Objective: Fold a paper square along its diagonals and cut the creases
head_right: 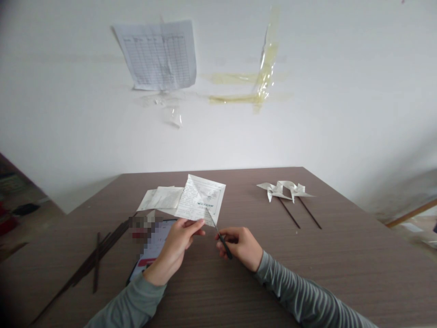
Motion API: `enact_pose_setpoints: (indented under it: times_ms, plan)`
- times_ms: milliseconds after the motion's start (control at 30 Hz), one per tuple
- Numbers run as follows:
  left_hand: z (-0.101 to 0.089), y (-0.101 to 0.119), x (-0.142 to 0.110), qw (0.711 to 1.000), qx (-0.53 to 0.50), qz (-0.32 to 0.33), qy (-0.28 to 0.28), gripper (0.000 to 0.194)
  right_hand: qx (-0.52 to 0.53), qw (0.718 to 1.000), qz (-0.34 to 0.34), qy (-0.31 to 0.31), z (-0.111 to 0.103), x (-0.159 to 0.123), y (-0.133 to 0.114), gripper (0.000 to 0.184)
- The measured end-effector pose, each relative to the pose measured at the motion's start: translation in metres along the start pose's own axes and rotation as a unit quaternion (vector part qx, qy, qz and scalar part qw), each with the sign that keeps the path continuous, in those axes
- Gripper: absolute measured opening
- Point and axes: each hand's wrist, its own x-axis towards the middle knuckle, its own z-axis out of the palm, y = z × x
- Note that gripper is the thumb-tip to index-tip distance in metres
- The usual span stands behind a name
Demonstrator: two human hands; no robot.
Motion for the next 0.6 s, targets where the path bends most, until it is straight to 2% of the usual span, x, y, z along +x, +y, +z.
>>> enact_pose_setpoints:
  times_ms: [233, 433, 600]
  plan:
    - [-0.0009, -0.0005, -0.0003, 1.000, 0.001, -0.006, 0.002, 0.041, -0.005, 1.000, 0.005, -0.006, 0.0001, -0.0001, -0.0035, 0.057]
    - [-0.0010, -0.0003, -0.0003, 1.000, 0.000, -0.004, 0.001, 0.038, -0.002, 1.000, 0.004, 0.010, 0.0031, -0.0028, -0.0080, 0.048]
    - [-0.0010, -0.0002, -0.0003, 1.000, 0.006, -0.012, 0.003, 0.038, 0.002, 1.000, 0.006, 0.009, 0.0035, -0.0010, -0.0068, 0.049]
